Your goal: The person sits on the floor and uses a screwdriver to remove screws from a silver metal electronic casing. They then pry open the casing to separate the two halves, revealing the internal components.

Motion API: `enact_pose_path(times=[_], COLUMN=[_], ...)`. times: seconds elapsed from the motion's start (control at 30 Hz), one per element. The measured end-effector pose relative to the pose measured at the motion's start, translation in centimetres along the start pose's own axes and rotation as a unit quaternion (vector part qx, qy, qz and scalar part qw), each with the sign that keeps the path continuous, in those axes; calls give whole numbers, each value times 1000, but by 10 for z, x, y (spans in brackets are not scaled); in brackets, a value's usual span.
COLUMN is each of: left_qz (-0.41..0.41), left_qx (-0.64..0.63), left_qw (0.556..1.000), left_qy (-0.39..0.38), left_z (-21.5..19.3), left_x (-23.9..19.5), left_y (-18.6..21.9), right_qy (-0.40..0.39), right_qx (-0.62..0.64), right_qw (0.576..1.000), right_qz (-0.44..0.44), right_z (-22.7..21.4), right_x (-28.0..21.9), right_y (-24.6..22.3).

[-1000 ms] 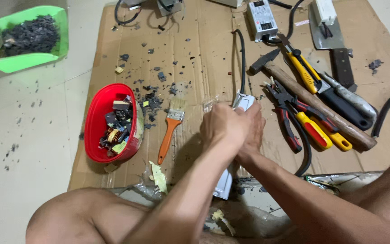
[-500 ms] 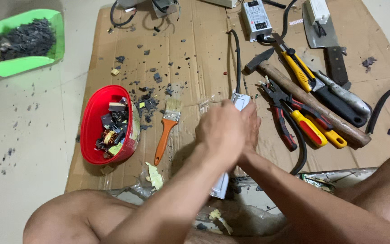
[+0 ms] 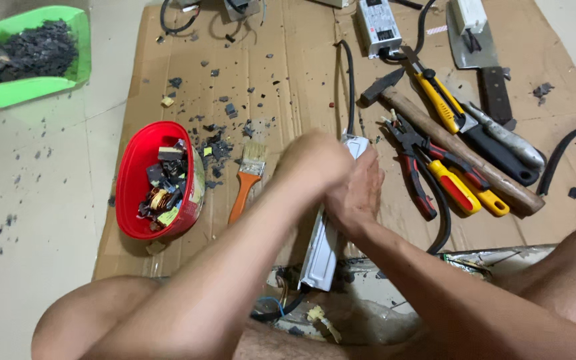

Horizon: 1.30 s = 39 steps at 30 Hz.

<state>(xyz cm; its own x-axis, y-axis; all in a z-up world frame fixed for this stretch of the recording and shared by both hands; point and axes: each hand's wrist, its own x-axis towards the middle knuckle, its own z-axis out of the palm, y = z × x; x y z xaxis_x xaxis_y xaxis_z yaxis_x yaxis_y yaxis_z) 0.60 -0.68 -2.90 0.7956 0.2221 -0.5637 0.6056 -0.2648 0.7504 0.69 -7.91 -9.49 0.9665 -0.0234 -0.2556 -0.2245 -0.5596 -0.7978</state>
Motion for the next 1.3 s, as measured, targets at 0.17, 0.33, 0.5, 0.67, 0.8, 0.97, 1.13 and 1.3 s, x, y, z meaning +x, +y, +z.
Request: enact_pose_path(times=[0.17,0.33,0.5,0.67,0.8,0.97,1.13,1.3], left_qz=[110,58,-44,-91,17,59,-33,-114], left_qx=[386,269,-106,-201,204,341,41,-266], left_qw=[915,961,992,975,979,938,997,948], left_qy=[42,22,60,-22,10,1,-49,-133], left_z=[5,-1,-3,-17,-10,-9,-24,-24], left_x=[-34,-40,14,5,-1,-50,34,20], left_y=[17,18,-17,-4,6,42,-2,-6], right_qy=[-1,-12,23,24,12,12,3,-4], right_qx=[-3,-12,-32,-34,2,2,-2,6], right_qw=[1000,999,999,999,1000,1000,1000,1000], right_qz=[18,32,-20,-26,-15,-10,-4,-2], right_z=[6,10,19,7,2,1,1,-2], right_x=[18,23,23,4,6,7,8,3], right_y=[8,17,26,5,6,6,6,1])
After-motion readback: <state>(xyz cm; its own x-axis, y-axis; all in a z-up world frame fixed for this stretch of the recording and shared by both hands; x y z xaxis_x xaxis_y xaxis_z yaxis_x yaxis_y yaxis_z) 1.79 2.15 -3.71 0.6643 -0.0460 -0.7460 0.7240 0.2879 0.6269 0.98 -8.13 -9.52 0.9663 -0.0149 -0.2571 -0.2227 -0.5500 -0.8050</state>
